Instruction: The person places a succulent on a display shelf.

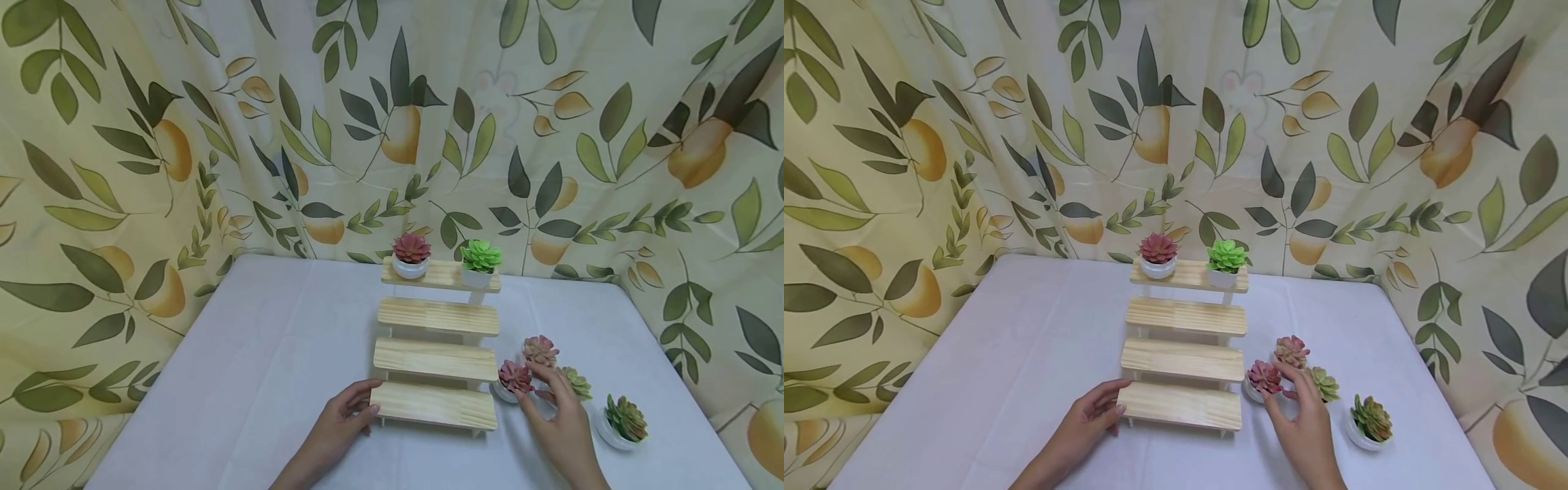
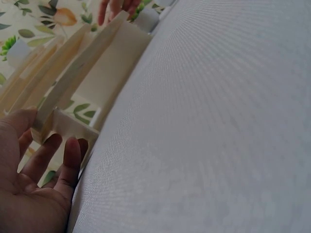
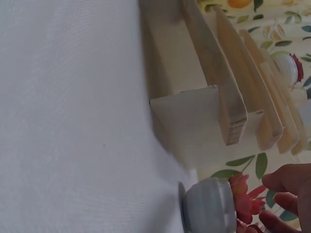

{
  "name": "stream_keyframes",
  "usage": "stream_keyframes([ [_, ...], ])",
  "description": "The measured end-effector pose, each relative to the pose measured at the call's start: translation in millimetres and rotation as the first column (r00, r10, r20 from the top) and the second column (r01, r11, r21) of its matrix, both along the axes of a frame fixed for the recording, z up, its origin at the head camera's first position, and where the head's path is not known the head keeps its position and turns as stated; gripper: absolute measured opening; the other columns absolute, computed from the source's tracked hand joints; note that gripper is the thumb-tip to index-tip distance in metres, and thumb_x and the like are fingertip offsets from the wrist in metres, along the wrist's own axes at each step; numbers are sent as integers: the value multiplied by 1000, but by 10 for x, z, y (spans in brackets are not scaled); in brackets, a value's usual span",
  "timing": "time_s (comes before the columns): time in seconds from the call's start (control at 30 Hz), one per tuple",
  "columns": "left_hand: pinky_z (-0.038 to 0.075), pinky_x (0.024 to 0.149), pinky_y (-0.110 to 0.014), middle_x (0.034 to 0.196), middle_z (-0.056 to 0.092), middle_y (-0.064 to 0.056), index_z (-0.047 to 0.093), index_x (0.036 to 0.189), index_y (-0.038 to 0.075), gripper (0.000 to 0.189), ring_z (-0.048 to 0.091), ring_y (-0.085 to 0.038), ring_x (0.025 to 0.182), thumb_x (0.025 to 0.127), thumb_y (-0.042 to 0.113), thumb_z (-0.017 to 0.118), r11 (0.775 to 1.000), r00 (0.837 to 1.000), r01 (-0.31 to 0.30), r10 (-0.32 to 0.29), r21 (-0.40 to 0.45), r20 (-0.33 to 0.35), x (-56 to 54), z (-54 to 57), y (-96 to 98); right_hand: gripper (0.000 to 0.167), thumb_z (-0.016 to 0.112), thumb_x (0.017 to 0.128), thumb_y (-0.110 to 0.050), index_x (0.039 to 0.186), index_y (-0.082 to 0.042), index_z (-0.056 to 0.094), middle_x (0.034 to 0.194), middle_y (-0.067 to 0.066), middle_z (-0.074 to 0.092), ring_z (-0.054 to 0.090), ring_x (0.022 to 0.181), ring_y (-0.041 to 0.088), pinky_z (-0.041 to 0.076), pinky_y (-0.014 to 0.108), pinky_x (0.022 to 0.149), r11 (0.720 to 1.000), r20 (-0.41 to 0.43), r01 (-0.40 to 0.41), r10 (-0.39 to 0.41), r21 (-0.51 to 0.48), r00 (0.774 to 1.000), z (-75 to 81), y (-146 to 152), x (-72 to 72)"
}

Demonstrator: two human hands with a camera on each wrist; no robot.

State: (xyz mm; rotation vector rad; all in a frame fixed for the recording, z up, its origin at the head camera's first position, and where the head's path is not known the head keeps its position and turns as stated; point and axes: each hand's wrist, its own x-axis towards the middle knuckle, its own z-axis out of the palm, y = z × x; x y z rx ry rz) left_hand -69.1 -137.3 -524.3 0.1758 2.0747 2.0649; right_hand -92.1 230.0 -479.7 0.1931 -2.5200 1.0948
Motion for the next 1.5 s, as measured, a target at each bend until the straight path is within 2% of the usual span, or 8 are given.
stream_keyframes([
  [0.63, 59, 72, -34, 129, 68, -6, 57, 146, 15, 48, 63, -26, 100, 101, 23, 70, 1000, 1000, -4, 4, 10, 11, -13, 12, -10, 67, 85, 85, -4, 145, -2, 53, 145, 20, 53, 55, 126, 37, 36, -1, 87, 1000, 69, -5, 4, 22, 998, -83, -59, -48],
  [0.7, 59, 72, -33, 128, 68, -6, 57, 146, 15, 47, 63, -25, 100, 101, 23, 69, 1000, 1000, -3, 3, 10, 6, -15, 16, -13, 69, 85, 85, -5, 146, -2, 52, 146, 21, 52, 54, 128, 39, 46, 9, 91, 999, 81, -4, 1, 36, 997, -83, -59, -70],
  [0.87, 59, 71, -32, 123, 69, -6, 57, 146, 15, 47, 62, -24, 96, 101, 23, 70, 1000, 1000, -6, 6, 3, 11, -7, 8, -6, 73, 87, 82, -5, 146, -4, 52, 146, 19, 53, 53, 130, 38, 52, 29, 95, 998, 82, -13, 8, 59, 997, -110, -44, -112],
  [0.93, 59, 71, -32, 123, 69, -6, 57, 146, 15, 47, 62, -25, 96, 101, 23, 70, 1000, 1000, -7, 6, 4, 14, -4, 4, -2, 76, 89, 80, -4, 146, -5, 52, 146, 19, 52, 52, 130, 36, 47, 13, 95, 998, 74, -26, 22, 58, 997, -130, -35, -119],
  [1.1, 59, 71, -32, 123, 69, -6, 57, 146, 14, 47, 63, -25, 96, 101, 22, 70, 1000, 1000, -4, 4, 7, 7, -1, 3, -1, 83, 93, 74, -1, 146, -5, 52, 140, 17, 53, 51, 127, 34, 34, 3, 92, 997, 47, -55, 53, 60, 997, -184, -25, -132],
  [1.23, 59, 71, -32, 122, 69, -6, 57, 146, 14, 48, 63, -25, 94, 101, 23, 70, 1000, 1000, -1, 1, 2, 2, -2, 3, -3, 82, 93, 72, 0, 143, -4, 54, 133, 15, 53, 52, 123, 34, 50, 34, 94, 995, 38, -53, 50, 87, 998, -215, -35, -136],
  [1.33, 59, 71, -32, 123, 69, -6, 56, 147, 14, 48, 63, -24, 94, 101, 23, 70, 1000, 1000, 1, -1, 6, 6, -5, 2, -3, 80, 93, 70, 3, 140, -6, 56, 130, 17, 51, 51, 123, 39, 47, 62, 94, 994, 43, -61, 58, 95, 997, -220, -41, -133],
  [1.5, 59, 71, -32, 123, 69, -6, 57, 146, 14, 48, 63, -24, 96, 101, 22, 70, 1000, 1000, -5, 5, 9, 11, -6, -14, -4, 80, 93, 67, 7, 137, -6, 56, 131, 19, 50, 48, 126, 44, 41, 71, 98, 991, 32, -91, 88, 99, 996, -230, -41, -132],
])
